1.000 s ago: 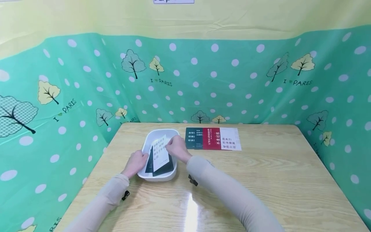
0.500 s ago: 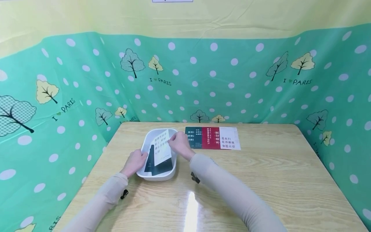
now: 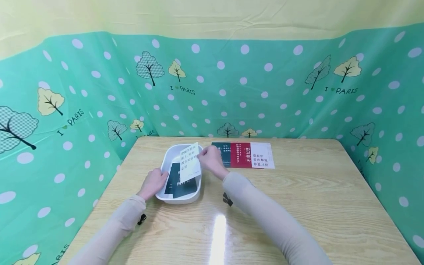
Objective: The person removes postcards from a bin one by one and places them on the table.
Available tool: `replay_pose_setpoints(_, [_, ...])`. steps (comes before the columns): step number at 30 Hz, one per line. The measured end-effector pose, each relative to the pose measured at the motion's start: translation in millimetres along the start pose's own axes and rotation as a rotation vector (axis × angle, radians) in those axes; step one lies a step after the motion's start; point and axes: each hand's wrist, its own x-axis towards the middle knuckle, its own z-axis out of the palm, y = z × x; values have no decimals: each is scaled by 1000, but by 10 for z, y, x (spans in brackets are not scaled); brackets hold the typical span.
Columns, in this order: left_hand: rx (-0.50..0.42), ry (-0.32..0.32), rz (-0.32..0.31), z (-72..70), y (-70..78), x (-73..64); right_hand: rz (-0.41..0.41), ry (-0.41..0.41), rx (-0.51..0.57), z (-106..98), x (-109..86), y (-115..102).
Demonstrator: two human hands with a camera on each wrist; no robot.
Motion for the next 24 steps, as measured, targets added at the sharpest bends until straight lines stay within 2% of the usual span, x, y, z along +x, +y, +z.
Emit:
replay_pose_setpoints(4, [6,0,-8,-1,-1,1,31,2,19,-21,-14,0])
replay_pose_setpoints(12, [12,11,-13,-28,-6,5,3,-2,52,-86,-29,25])
replay_pose_setpoints(24, [-2,12,-21,-14,-40,6,23,23,49,-161,-66,155])
